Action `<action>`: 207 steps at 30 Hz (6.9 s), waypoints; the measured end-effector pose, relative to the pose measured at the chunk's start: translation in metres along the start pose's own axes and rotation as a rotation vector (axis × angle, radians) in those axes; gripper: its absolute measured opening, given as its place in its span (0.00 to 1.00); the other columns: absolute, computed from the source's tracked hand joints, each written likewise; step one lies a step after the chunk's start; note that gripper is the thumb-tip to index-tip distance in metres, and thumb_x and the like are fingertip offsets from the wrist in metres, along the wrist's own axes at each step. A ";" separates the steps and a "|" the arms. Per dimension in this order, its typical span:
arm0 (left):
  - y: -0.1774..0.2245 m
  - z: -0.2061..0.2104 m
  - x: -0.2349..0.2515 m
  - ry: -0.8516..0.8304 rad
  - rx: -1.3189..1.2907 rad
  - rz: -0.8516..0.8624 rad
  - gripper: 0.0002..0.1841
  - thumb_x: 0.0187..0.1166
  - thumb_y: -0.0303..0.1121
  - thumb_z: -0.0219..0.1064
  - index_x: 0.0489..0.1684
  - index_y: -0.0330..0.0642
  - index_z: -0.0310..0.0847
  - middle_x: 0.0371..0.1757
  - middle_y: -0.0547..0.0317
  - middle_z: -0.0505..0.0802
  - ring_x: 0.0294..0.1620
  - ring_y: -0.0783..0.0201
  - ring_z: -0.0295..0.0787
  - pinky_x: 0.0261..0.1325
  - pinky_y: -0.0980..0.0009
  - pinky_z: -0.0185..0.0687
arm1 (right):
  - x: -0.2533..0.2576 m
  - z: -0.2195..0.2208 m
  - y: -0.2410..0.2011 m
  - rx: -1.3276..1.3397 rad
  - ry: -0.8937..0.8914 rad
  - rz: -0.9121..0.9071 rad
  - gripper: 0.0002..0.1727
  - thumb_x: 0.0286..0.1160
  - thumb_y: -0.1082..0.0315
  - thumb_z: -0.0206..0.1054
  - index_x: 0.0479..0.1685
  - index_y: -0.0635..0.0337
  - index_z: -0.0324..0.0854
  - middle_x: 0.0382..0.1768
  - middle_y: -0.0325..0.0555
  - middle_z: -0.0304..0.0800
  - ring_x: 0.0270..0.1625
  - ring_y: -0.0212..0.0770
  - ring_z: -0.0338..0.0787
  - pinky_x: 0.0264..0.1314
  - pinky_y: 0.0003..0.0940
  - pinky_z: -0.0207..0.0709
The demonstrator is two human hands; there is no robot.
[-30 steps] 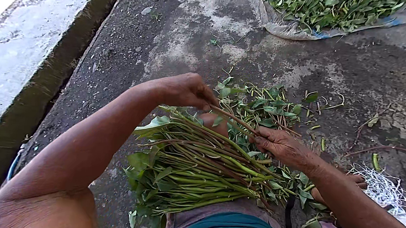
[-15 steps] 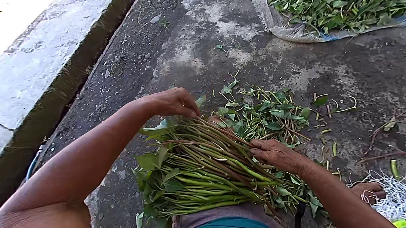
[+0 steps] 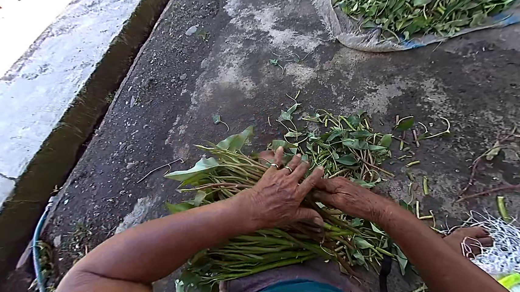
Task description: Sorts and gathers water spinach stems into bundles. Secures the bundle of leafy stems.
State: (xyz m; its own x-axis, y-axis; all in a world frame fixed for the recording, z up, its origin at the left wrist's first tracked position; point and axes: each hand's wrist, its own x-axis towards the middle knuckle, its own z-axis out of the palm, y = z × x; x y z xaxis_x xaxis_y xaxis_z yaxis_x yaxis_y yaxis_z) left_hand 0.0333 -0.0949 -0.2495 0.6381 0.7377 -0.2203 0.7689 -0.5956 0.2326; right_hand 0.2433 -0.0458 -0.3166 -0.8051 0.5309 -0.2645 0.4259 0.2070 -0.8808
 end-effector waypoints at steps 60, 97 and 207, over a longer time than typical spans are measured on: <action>0.059 0.050 -0.075 1.319 -1.768 -0.806 0.41 0.48 0.24 0.85 0.66 0.31 0.65 0.47 0.49 0.91 0.47 0.63 0.93 0.53 0.63 0.94 | 0.006 0.080 -0.060 -0.075 0.438 0.073 0.79 0.35 0.24 0.81 0.90 0.71 0.52 0.72 0.63 0.82 0.66 0.57 0.89 0.66 0.57 0.82; -0.012 0.040 0.020 0.968 -1.833 0.037 0.32 0.43 0.39 0.93 0.49 0.45 0.84 0.41 0.61 0.96 0.44 0.68 0.95 0.53 0.67 0.93 | 0.006 0.052 -0.014 0.819 0.548 -0.312 0.50 0.30 0.78 0.87 0.70 0.70 0.70 0.55 0.38 0.91 0.59 0.24 0.89 0.68 0.23 0.83; 0.012 0.015 -0.081 0.127 0.123 -0.334 0.58 0.38 0.67 0.85 0.71 0.31 0.78 0.71 0.36 0.86 0.75 0.35 0.80 0.77 0.33 0.69 | 0.004 0.064 -0.066 -0.904 0.386 -0.248 0.27 0.45 0.68 0.83 0.50 0.67 0.84 0.43 0.60 0.90 0.51 0.61 0.91 0.50 0.58 0.79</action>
State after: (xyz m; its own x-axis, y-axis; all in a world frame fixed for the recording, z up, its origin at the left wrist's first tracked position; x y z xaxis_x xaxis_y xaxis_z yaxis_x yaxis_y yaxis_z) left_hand -0.0082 -0.1664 -0.2428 0.3476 0.9265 -0.1442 0.9376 -0.3439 0.0507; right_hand 0.1854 -0.1099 -0.2844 -0.7928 0.5848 0.1716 0.5466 0.8068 -0.2242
